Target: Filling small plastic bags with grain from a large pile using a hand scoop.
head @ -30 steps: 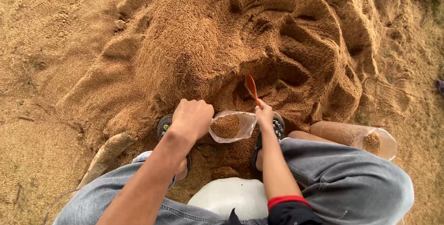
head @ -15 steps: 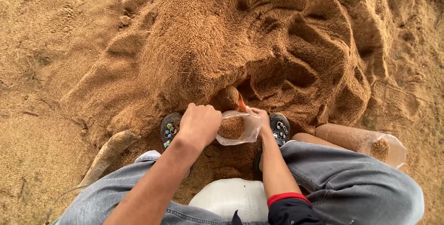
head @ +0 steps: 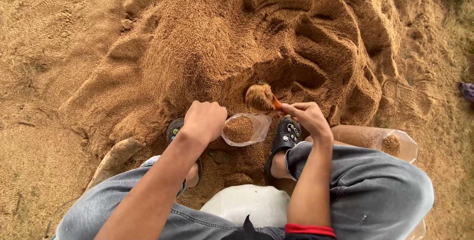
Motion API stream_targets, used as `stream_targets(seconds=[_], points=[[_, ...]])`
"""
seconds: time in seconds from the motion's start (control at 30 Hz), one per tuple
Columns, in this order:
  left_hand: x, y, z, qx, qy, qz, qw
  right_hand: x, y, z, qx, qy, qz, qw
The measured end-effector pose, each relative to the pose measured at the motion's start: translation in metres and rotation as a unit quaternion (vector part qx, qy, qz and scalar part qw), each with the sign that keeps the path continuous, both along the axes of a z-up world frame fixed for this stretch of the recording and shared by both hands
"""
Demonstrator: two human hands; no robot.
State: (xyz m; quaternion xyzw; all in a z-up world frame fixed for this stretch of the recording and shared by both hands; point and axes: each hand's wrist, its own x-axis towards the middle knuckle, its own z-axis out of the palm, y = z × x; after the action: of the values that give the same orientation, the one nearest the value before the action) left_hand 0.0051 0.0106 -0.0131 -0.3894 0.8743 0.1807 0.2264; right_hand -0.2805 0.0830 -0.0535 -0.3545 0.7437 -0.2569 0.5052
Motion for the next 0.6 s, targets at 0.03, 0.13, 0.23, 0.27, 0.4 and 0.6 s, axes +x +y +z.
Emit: stream_targets(seconds=[0.03,0.13,0.23,0.27,0.4,0.6], points=[[0.0,-0.001,0.0,-0.001,0.0,0.0,1.0,0.001,0.002,0.01,-0.001,0.0,0.0,1.0],[-0.001,-0.003,0.001,0.009,0.005,0.004,1.0,0.003,0.006,0.022,0.015,-0.001,0.066,0.998],[0.0,-0.002,0.0,0.008,0.011,0.008,1.0,0.002,0.01,0.008,-0.011,0.022,0.12,0.992],[0.0,-0.001,0.0,0.006,0.01,0.004,1.0,0.003,0.009,0.008,-0.036,0.005,0.119,0.992],[0.002,-0.003,0.003,0.015,0.022,0.006,1.0,-0.002,0.007,-0.02,-0.102,-0.067,0.019,0.992],[0.001,0.001,0.008,0.022,0.013,0.009,1.0,-0.01,-0.048,-0.115,-0.019,0.124,-0.081,0.989]])
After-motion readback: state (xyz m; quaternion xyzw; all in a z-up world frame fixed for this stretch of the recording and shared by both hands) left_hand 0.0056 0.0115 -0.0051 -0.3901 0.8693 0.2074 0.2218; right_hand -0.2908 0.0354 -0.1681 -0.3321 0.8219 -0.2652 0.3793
